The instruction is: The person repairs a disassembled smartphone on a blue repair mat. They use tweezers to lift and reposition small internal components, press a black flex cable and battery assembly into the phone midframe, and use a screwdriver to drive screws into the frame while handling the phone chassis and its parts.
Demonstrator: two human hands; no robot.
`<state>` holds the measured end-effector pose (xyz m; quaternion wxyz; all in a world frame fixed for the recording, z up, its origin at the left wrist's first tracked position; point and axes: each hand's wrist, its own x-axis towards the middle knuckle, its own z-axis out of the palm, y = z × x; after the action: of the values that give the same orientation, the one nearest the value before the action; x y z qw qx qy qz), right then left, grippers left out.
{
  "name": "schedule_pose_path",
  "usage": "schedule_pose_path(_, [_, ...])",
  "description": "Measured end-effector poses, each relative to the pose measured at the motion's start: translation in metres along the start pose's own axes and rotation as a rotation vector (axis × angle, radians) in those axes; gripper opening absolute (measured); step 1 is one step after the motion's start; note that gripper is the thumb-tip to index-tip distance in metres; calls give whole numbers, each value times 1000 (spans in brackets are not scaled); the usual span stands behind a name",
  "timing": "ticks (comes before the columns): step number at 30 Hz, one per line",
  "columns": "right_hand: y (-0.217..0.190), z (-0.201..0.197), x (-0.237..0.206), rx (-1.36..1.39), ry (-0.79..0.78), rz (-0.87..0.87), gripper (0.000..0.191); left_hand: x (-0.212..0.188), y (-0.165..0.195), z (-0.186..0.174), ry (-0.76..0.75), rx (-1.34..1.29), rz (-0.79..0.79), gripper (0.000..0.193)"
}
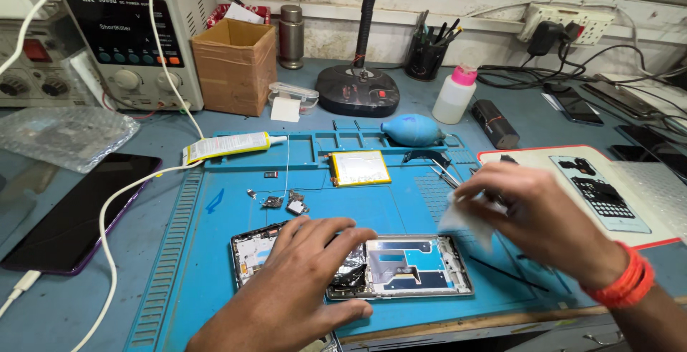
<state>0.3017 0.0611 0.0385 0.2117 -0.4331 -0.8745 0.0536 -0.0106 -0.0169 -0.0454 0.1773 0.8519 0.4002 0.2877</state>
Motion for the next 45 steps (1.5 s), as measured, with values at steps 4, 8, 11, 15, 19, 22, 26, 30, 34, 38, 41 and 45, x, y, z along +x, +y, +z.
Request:
schedule_pose_path(4, [29, -6, 3, -214, 181, -3, 20, 2, 0, -1, -2, 5, -22, 90])
schedule_pose_path(8, [31, -3, -2, -226, 212, -116, 36, 9, 3, -8, -77, 8, -61, 77])
schedule_pose_path(11, [14, 4, -17, -49, 111, -323, 45, 14, 6, -14, -163, -13, -157, 72])
schedule_pose_path(15, [-6, 18, -29, 201, -185, -47, 39, 10, 12, -17, -71, -23, -44, 73])
schedule_pose_path(19, [-8, 20, -28, 233, -194, -55, 37, 6, 16, -13, 38, 42, 89, 74])
schedule_pose_path(22, [-9, 20, -26, 244, -172, -36, 36, 6, 14, -11, 80, 54, 161, 79])
schedule_pose_path(26, [-14, 22, -23, 255, -172, 60, 36, 2, 10, -9, 66, 32, 145, 76])
schedule_pose_path(30, [-17, 26, -22, 285, -155, 110, 36, 2, 5, -6, 16, 49, 101, 74])
schedule_pose_path(34, [-16, 28, -24, 274, -190, 138, 38, 2, 3, -4, 17, 68, 99, 72])
schedule_pose_path(38, [-14, 26, -31, 290, -228, -60, 53, 1, 1, -3, 29, 58, 108, 73])
schedule_pose_path(41, [-15, 29, -38, 330, -313, -106, 84, 0, 1, -4, 41, 73, 107, 73])
schedule_pose_path(45, [-17, 36, -44, 317, -329, -113, 94, -1, 3, -7, 22, 57, 51, 72])
